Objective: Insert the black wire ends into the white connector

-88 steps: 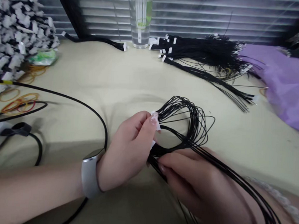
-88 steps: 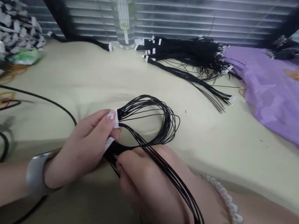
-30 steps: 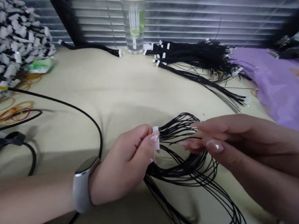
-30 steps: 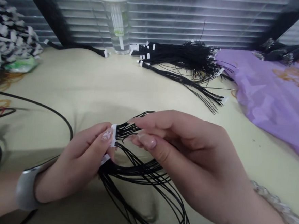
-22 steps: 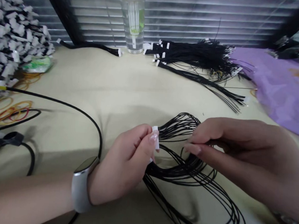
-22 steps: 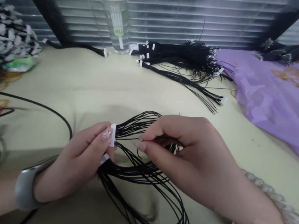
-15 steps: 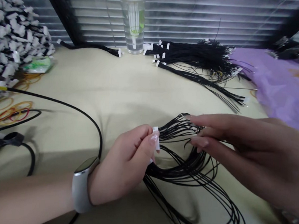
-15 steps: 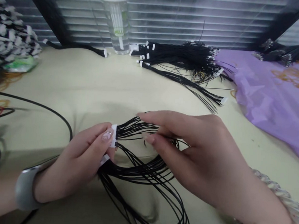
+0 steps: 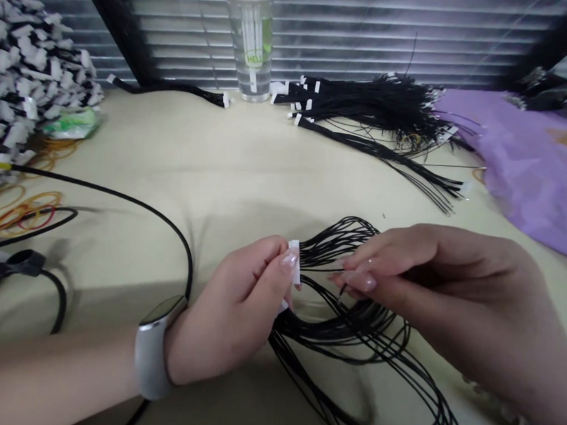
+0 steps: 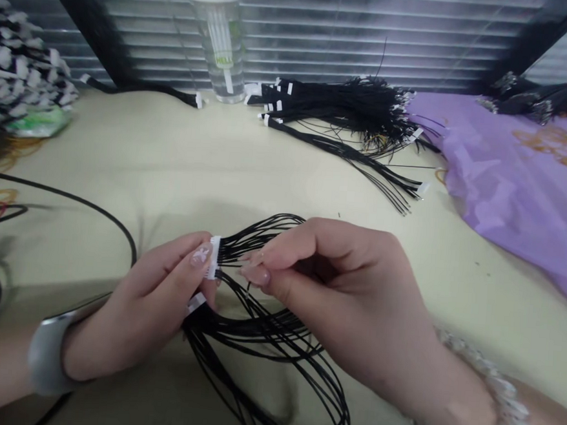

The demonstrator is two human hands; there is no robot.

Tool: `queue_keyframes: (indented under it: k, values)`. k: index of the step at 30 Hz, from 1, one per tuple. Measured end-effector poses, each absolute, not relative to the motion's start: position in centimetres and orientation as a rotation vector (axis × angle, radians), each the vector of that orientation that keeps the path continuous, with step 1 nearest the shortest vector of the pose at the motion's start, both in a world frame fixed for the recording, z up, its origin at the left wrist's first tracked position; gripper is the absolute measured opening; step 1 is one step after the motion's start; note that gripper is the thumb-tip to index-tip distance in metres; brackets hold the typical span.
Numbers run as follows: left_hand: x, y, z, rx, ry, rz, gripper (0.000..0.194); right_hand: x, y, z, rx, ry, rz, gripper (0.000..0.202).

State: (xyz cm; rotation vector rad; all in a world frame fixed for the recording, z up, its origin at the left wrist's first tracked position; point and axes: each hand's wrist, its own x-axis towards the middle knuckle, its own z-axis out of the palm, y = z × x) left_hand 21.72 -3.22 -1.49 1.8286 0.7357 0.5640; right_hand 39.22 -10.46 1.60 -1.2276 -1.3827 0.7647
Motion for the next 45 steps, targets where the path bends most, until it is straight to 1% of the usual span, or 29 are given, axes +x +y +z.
queue_keyframes:
  k: [3,8,17,21,26,30,36,38,41,45]
  values:
    - [21.8,-3.2,-1.4,1.815,0.717,0.549,0.038,38.6,-10.5,0.9,-1.23,-1.311,0.697,0.014]
    - [21.9,-3.0,-1.4,1.731,0.716,0.511,0.038,37.6,-10.2,0.1,-1.185,-1.235,0.611,0.013]
    - [22.0,-2.9,-1.7,1.694,0.771,0.49,0.039,36.8,-9.6,-0.4,-1.117,-1.16,0.634,0.017]
    - [22.2,-3.0,-1.4,1.68,0.802,0.477,0.039,37.0,-9.6,-0.5,-1.126,-1.211,0.662,0.014]
    - [22.2,-3.0,-1.3,1.635,0.823,0.5,0.037,38.0,-10.1,-0.4,-1.213,-1.471,0.458,0.013]
    - [22.2,-3.0,-1.2,1.615,0.802,0.51,0.038,38.5,-10.3,0.0,-1.233,-1.731,0.276,0.016]
    - [22.0,-3.0,-1.0,1.663,0.804,0.498,0.036,38.6,-10.4,-0.2,-1.289,-1.721,0.174,0.018]
    - [22.0,-3.1,-1.1,1.696,0.795,0.502,0.036,38.5,-10.5,-0.4,-1.279,-1.678,0.187,0.019]
    - [21.9,-3.2,-1.2,1.731,0.787,0.512,0.036,38.4,-10.7,-0.5,-1.296,-1.587,0.296,0.02]
    - [21.9,-3.3,-1.3,1.758,0.79,0.522,0.036,38.2,-10.8,-0.5,-1.339,-1.476,0.399,0.017]
